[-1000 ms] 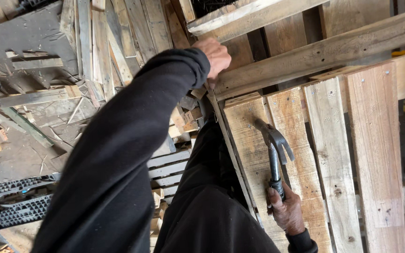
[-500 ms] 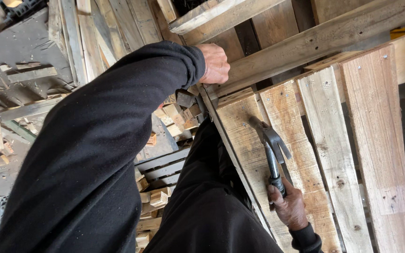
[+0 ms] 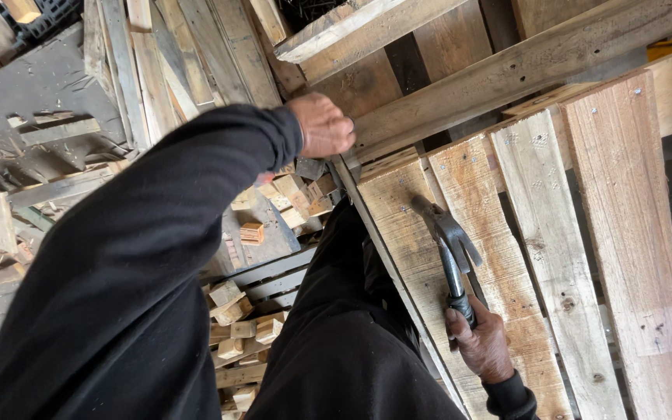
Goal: The person assembles wooden pallets by hammering nails into wooden planks. They repeatedly pick up nails, position planks, and drive nails with a hammer to secure the structure.
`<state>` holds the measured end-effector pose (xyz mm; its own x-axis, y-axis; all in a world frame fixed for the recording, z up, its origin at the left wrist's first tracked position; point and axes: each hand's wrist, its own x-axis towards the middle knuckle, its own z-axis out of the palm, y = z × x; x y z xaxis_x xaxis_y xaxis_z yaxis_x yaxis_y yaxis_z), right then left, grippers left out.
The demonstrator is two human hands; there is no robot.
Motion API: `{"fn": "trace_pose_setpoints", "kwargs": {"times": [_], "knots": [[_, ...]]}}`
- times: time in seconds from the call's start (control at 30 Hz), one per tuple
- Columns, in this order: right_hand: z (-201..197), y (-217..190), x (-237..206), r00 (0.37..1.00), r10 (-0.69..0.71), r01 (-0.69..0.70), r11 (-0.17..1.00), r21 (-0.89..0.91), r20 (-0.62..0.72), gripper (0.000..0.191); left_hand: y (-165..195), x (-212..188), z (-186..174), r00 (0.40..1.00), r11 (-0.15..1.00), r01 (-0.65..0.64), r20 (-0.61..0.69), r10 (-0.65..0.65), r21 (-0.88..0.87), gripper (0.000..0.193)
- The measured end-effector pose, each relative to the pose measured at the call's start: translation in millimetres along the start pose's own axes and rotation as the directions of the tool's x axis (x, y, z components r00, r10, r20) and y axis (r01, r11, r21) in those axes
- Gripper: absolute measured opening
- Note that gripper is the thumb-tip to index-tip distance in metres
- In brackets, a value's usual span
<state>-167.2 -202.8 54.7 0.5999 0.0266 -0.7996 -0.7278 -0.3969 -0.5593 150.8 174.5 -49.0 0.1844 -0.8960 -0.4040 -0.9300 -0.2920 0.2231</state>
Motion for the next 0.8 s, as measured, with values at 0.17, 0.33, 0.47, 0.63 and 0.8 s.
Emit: {"fn": "trace_pose_setpoints", "kwargs": {"times": [0.17, 0.33, 0.47, 0.63, 0.8], "knots": [[-1.7, 1.9, 0.8, 1.000, -0.016, 0.017, 0.999, -0.037, 0.014, 0.065, 22.9, 8.0, -7.0, 0.974, 0.970, 0.219, -0.076, -0.211, 0.103, 0.020], [-0.2, -1.2, 1.3, 0.999, -0.038, 0.038, 0.999, 0.021, 0.019, 0.071, 35.0, 4.1, -23.5, 0.585, 0.312, 0.377, -0.037, -0.810, -0.872, 0.017], [2.3, -16.9, 3.4, 0.999, -0.053, 0.054, 0.998, 0.026, -0.008, 0.071, 103.6, -7.8, -23.0, 0.238, 0.314, -0.249, -0.373, -0.897, -0.916, 0.018], [3.8, -39.6, -4.5, 0.990, -0.133, 0.129, 0.988, 0.090, 0.037, 0.068, 195.6, 9.6, -18.7, 0.125, -0.133, -0.720, 0.062, -0.990, -0.681, 0.014], [8.2, -38.1, -25.4, 0.983, -0.181, 0.181, 0.983, 0.018, -0.024, 0.056, 220.9, 43.2, -8.0, -0.102, 0.033, -0.732, 0.062, -0.993, -0.681, 0.018]]}}
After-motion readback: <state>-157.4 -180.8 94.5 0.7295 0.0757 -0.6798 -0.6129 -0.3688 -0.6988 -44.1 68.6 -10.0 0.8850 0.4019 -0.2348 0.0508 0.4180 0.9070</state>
